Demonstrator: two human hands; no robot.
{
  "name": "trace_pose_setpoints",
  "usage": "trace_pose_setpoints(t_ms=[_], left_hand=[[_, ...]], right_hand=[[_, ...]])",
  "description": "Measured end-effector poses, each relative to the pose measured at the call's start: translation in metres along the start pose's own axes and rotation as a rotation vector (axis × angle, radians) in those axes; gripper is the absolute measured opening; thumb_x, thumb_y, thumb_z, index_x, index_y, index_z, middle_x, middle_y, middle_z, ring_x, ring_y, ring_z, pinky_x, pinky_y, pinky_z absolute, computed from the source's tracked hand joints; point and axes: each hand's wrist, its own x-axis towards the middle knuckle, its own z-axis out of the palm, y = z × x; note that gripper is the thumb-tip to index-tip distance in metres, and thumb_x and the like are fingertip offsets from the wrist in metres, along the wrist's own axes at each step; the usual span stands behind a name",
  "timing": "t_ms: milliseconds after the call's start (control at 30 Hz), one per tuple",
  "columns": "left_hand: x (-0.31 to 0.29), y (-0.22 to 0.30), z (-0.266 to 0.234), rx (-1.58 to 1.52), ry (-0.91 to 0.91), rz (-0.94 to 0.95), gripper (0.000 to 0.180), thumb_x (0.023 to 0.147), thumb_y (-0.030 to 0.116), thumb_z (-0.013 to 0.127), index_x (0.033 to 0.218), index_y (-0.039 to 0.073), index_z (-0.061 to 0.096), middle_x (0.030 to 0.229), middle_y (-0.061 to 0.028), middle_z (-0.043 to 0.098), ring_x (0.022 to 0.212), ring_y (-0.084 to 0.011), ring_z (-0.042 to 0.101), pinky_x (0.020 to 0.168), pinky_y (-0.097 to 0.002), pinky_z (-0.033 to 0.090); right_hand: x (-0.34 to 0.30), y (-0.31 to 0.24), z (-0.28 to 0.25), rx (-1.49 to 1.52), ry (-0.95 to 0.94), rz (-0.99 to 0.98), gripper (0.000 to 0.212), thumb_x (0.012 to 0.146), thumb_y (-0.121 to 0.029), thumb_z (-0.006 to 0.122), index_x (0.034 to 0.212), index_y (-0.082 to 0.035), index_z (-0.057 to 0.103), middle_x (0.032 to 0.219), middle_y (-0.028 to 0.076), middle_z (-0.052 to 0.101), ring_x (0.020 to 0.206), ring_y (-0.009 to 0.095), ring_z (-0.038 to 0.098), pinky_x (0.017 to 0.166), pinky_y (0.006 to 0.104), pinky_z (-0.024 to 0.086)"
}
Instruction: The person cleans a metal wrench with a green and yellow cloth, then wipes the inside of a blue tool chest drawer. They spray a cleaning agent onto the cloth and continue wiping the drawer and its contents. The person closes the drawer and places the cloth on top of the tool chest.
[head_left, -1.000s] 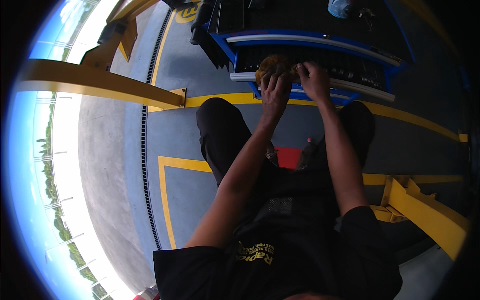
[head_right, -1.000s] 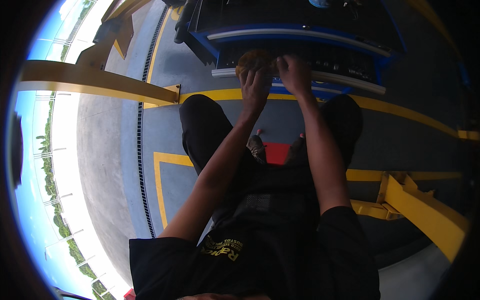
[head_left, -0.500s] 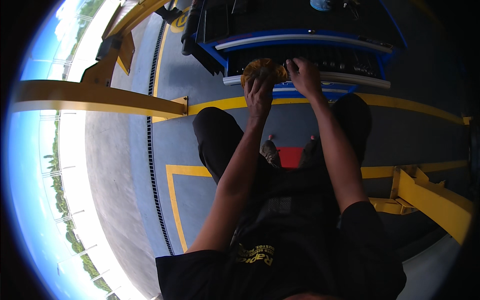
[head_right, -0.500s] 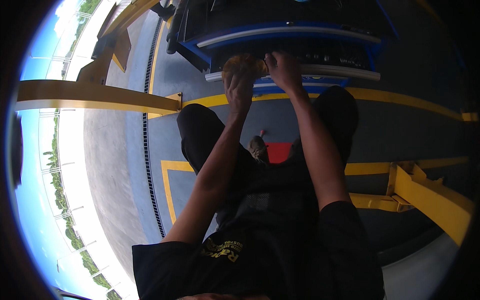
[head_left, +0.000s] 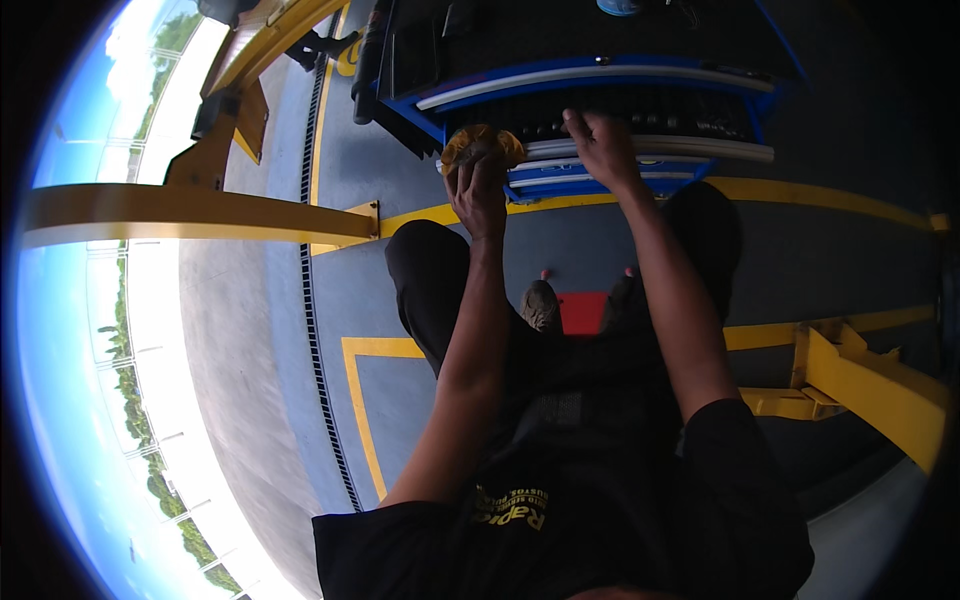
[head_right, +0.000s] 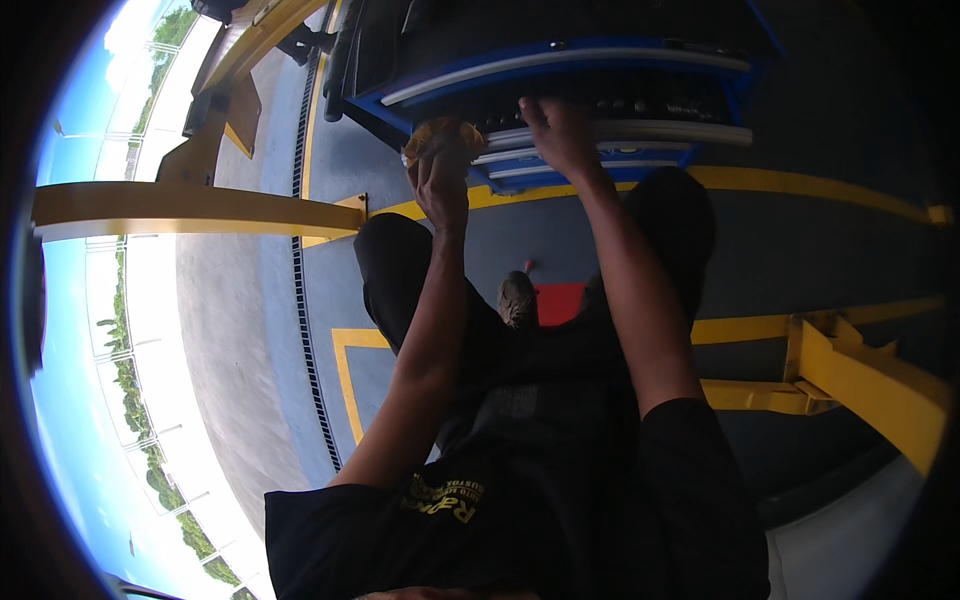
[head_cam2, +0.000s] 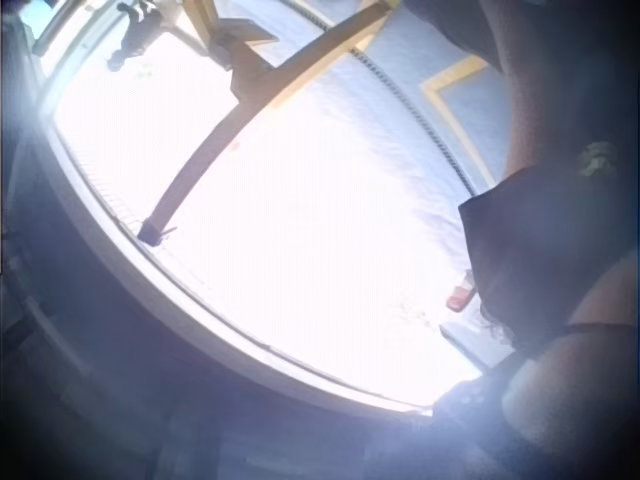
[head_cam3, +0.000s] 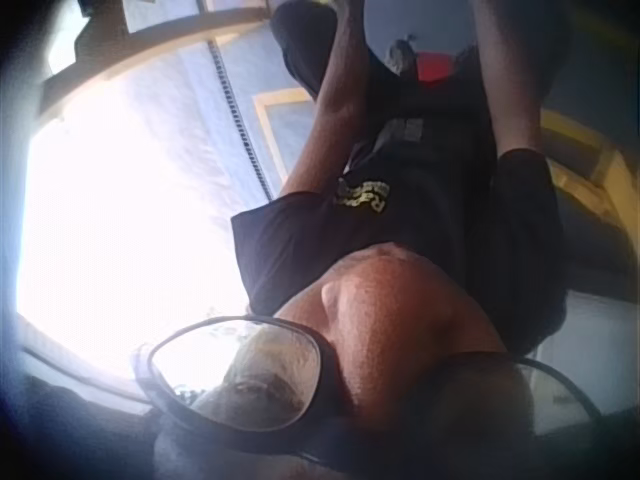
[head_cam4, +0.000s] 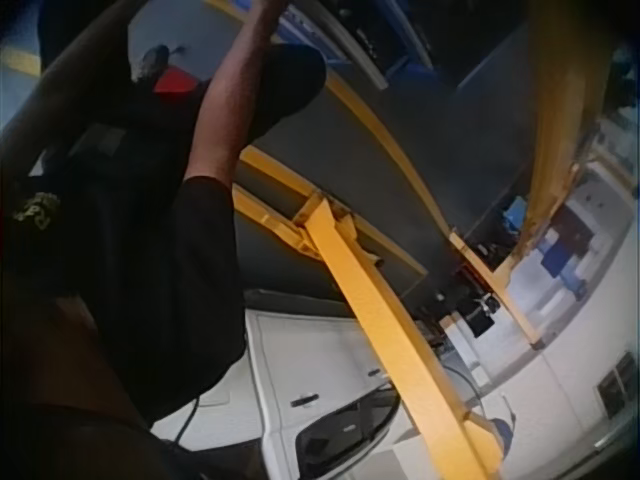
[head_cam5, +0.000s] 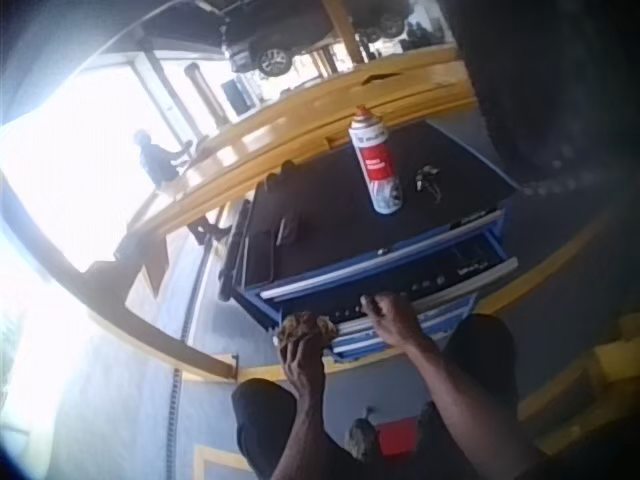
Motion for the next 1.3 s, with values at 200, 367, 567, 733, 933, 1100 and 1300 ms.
trace_pose_setpoints(t_ms=[200, 367, 567, 733, 933, 1100, 1300], left_hand=[[0.011, 0.045, 0.02, -0.079, -0.065, 0.207, 0.024, 0.088, 0.008, 0.081, 0.112, 0.011, 0.081, 0.123, -0.0074, 0.078, 0.122, -0.0313, 0.071, 0.105, -0.049, 0.054], [0.018, 0.084, 0.036, -0.181, -0.022, 0.225, 0.026, 0.086, 0.009, 0.083, 0.111, 0.014, 0.083, 0.12, -0.006, 0.079, 0.121, -0.0289, 0.071, 0.103, -0.0458, 0.057], [0.013, -0.001, -0.008, 0.002, -0.034, 0.147, 0.029, 0.091, 0.008, 0.082, 0.117, 0.021, 0.081, 0.125, -0.0031, 0.08, 0.123, -0.0309, 0.072, 0.105, -0.0482, 0.057], [0.004, -0.011, -0.023, 0.059, 0.006, -0.01, 0.029, 0.09, 0.005, 0.078, 0.115, 0.019, 0.081, 0.122, -0.005, 0.08, 0.119, -0.0314, 0.073, 0.106, -0.048, 0.056], [-0.005, -0.025, -0.024, 0.136, 0.056, -0.019, 0.031, 0.091, 0.008, 0.079, 0.121, 0.019, 0.079, 0.121, -0.0046, 0.078, 0.119, -0.0325, 0.071, 0.105, -0.0492, 0.057], [-0.006, -0.008, -0.009, 0.092, 0.042, 0.04, 0.03, 0.094, 0.012, 0.079, 0.123, 0.019, 0.078, 0.124, -0.005, 0.077, 0.122, -0.0344, 0.07, 0.107, -0.0529, 0.055], [0.0, 0.031, 0.006, 0.099, 0.077, 0.219, 0.03, 0.089, 0.009, 0.08, 0.118, 0.013, 0.081, 0.122, -0.0069, 0.078, 0.116, -0.0319, 0.072, 0.097, -0.0482, 0.059]], right_hand=[[0.002, 0.003, 0.013, 0.014, 0.069, -0.068, 0.053, 0.115, -0.048, 0.056, 0.101, 0.0, 0.076, 0.091, 0.021, 0.076, 0.084, 0.033, 0.077, 0.076, 0.0425, 0.056], [0.002, 0.003, 0.009, 0.066, 0.067, -0.052, 0.049, 0.114, -0.046, 0.057, 0.113, -0.002, 0.077, 0.098, 0.022, 0.078, 0.094, 0.038, 0.078, 0.086, 0.0449, 0.058], [0.001, 0.01, 0.004, 0.019, -0.012, -0.058, 0.059, 0.115, -0.054, 0.054, 0.11, -0.001, 0.079, 0.095, 0.017, 0.079, 0.088, 0.028, 0.078, 0.079, 0.0397, 0.057], [0.002, 0.01, 0.008, 0.014, 0.049, -0.07, 0.063, 0.115, -0.056, 0.051, 0.105, -0.002, 0.08, 0.089, 0.016, 0.079, 0.083, 0.026, 0.077, 0.077, 0.0395, 0.058], [0.003, 0.006, 0.011, -0.004, 0.007, -0.05, 0.062, 0.115, -0.056, 0.052, 0.101, -0.002, 0.08, 0.084, 0.016, 0.078, 0.076, 0.026, 0.076, 0.071, 0.0397, 0.057], [0.003, 0.004, 0.017, -0.038, 0.04, -0.064, 0.06, 0.115, -0.054, 0.053, 0.103, -0.002, 0.08, 0.086, 0.017, 0.078, 0.076, 0.027, 0.077, 0.071, 0.0401, 0.057], [0.001, 0.009, 0.027, -0.001, 0.136, -0.075, 0.057, 0.115, -0.052, 0.055, 0.104, -0.002, 0.078, 0.092, 0.017, 0.079, 0.084, 0.028, 0.077, 0.075, 0.041, 0.057]])
